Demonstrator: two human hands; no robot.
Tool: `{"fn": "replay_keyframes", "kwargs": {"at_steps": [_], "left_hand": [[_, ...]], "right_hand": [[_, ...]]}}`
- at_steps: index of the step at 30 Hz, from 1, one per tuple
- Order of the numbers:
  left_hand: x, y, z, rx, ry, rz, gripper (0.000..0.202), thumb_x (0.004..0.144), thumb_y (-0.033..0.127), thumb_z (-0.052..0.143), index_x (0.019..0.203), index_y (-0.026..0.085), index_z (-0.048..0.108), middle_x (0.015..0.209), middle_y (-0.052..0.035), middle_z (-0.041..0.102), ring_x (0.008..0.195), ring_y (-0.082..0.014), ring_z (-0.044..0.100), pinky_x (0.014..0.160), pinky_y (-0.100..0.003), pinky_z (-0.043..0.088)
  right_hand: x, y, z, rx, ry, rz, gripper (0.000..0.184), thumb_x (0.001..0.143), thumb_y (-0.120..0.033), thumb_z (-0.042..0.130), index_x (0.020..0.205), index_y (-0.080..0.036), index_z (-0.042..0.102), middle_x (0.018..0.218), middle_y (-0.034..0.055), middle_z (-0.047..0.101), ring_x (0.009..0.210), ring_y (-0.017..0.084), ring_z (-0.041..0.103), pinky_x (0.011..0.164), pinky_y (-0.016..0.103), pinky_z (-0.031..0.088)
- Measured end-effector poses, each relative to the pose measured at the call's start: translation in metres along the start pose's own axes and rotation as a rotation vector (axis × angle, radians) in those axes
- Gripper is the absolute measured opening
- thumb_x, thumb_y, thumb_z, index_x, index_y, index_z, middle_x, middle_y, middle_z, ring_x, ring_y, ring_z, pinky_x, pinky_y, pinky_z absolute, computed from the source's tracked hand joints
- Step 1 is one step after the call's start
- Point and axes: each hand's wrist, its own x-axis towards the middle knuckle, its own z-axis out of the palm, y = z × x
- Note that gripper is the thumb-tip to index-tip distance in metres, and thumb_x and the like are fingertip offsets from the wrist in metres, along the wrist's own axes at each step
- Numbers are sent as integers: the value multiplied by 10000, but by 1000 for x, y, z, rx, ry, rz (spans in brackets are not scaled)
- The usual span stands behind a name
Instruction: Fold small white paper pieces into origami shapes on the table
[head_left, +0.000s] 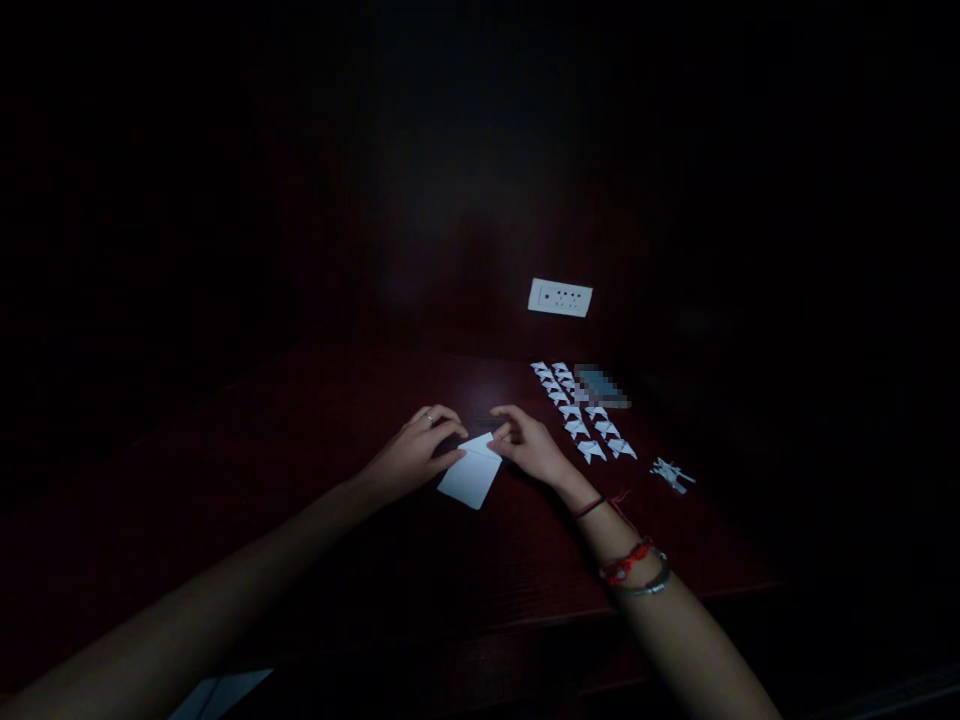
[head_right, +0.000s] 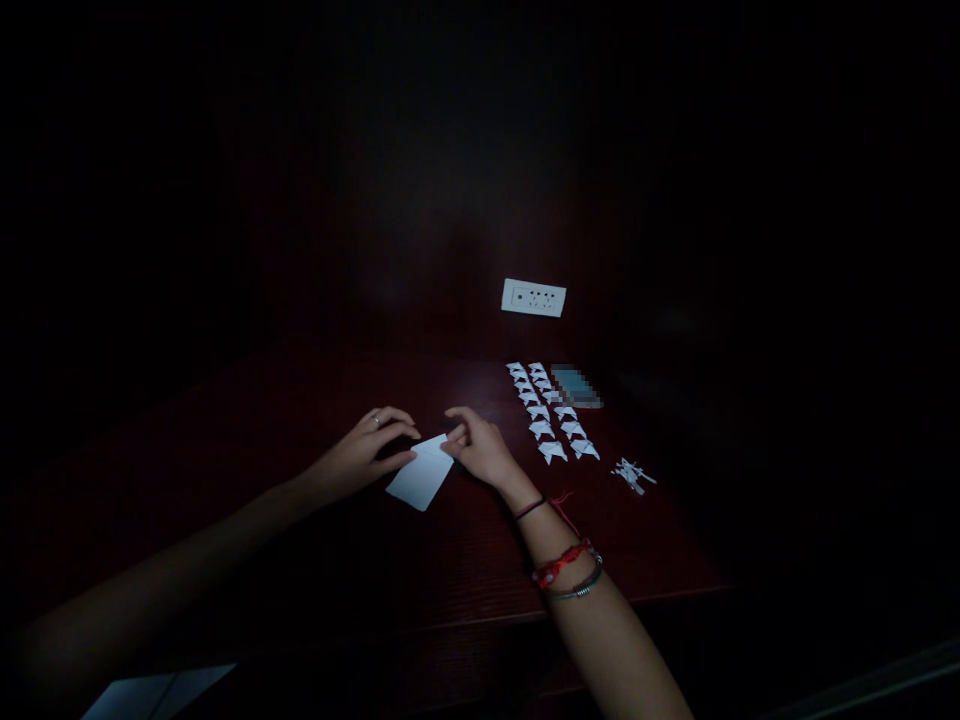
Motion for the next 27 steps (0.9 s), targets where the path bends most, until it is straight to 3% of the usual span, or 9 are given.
{"fn": "replay_keyframes", "kwargs": {"at_steps": [5,9,17,23,27], "left_hand": [[-1,-1,3,9,-27,-6,131,754,283,485,843,213,549,996,-16,429,946,-188,392,815,-328,331],[0,-1,0,15,-48,41,174,779,253,458,935,226,530,1026,-17,450,970,-179,396,832,-322,319],[-7,5,1,15,-327,273,293,825,289,409,1116,277,431,1198,9,426,1121,-181,319,875,-322,279],[-12,12,-3,77,-291,261,295,838,337,373,1101,235,462,1093,-39,492,1029,-191,426,898,-352,258],[-11,18,-8,87,-319,188,297,845,316,355,1103,216,462,1068,-49,499,949,-182,472,832,-318,339]], "right_hand": [[0,2,1,5,-14,-9,405,665,-175,549,1052,-188,432,699,-14,560,621,90,532,606,229,433],[0,1,1,-4,-21,-2,426,666,-165,549,1076,-182,433,720,-3,590,635,95,544,622,235,441],[2,3,-2,-49,9,47,456,685,-113,509,1130,-171,425,786,8,621,699,97,568,682,237,448],[1,0,-11,-305,89,182,494,659,-199,571,1130,-129,439,894,75,590,777,143,556,728,269,429],[-2,-1,-18,-448,30,223,502,646,-330,585,1083,-103,487,941,108,571,823,173,539,736,275,416]]}}
